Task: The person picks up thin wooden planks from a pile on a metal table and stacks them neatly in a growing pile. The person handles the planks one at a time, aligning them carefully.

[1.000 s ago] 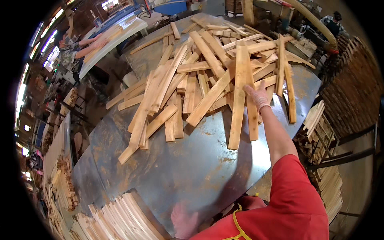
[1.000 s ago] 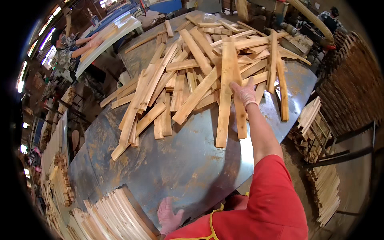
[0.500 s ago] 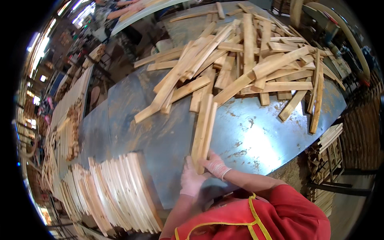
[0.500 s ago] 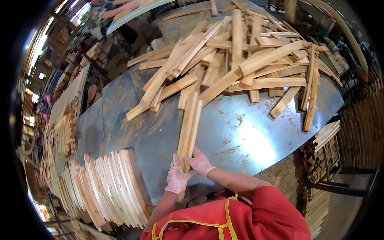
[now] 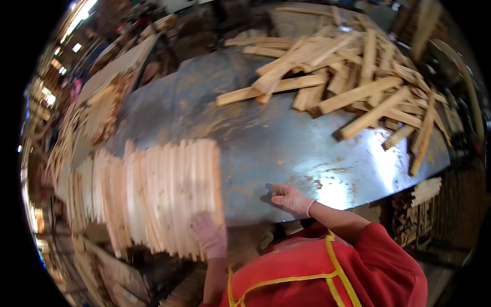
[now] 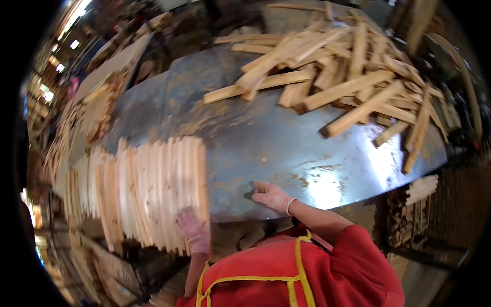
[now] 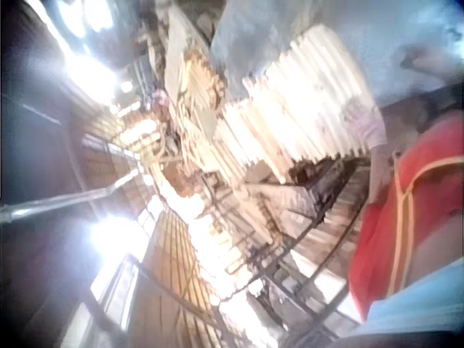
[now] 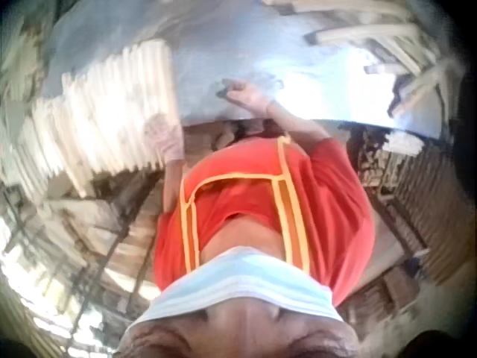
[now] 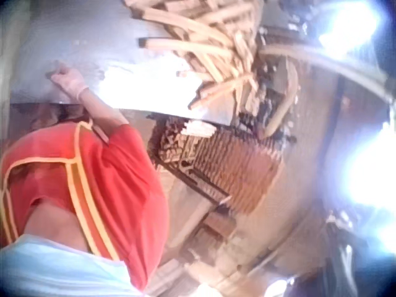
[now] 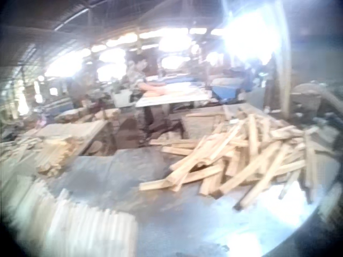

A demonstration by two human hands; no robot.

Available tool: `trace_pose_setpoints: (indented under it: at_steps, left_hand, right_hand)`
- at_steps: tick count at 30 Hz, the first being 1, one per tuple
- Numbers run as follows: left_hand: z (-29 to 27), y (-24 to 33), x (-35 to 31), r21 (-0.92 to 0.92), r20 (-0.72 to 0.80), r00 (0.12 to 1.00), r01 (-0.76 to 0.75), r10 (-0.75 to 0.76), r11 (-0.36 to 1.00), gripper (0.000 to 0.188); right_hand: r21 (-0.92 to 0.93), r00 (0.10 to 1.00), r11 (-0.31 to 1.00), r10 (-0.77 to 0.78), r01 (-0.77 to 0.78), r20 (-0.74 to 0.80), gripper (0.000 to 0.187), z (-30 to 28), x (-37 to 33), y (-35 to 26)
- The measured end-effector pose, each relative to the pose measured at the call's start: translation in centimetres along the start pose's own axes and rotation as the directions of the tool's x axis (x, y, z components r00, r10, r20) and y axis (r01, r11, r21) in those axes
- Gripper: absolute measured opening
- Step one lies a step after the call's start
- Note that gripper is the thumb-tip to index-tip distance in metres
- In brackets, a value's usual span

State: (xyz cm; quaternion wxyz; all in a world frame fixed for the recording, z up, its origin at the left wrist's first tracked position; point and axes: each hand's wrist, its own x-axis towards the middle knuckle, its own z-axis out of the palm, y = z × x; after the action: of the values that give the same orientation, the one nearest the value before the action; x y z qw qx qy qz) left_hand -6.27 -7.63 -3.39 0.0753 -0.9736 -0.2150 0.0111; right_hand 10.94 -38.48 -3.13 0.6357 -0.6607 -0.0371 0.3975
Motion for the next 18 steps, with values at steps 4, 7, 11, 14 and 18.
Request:
trace_pose_setpoints:
  at_steps: [4,7,11,14,18]
  left_hand:
    - [-3.4,1.4,1.7,0.012,0.25,0.968,0.02,-0.023,1.0,0.095]
    - [-3.6,1.6,2.2,0.006,0.234,0.971,0.044,-0.044,0.999,0.099]
    - [-4.3,6.3,4.3,-0.043,0.137,0.987,-0.074,0.08,0.996,0.1]
    - [-5.3,14.6,6.0,-0.108,0.025,0.939,-0.339,0.344,0.934,0.101]
    - [-7.3,27.7,7.2,-0.239,-0.156,0.809,-0.587,0.566,0.773,0.103]
  right_hand:
    - [0.076,0.841,0.987,-0.08,0.142,-0.536,0.056,-13.6,-0.1,4.1]
    - [-0.059,0.371,0.943,-0.186,0.328,-0.91,0.061,-25.9,-3.3,1.6]
    - [0.128,0.115,0.975,0.108,0.184,-0.988,0.067,-40.0,-7.1,0.5]
    - [0.26,0.13,0.802,0.226,0.537,-0.966,0.06,-43.2,-5.2,1.1]
    - [0.427,0.472,0.682,0.134,0.594,-0.871,0.05,-36.8,-3.4,-2.2]
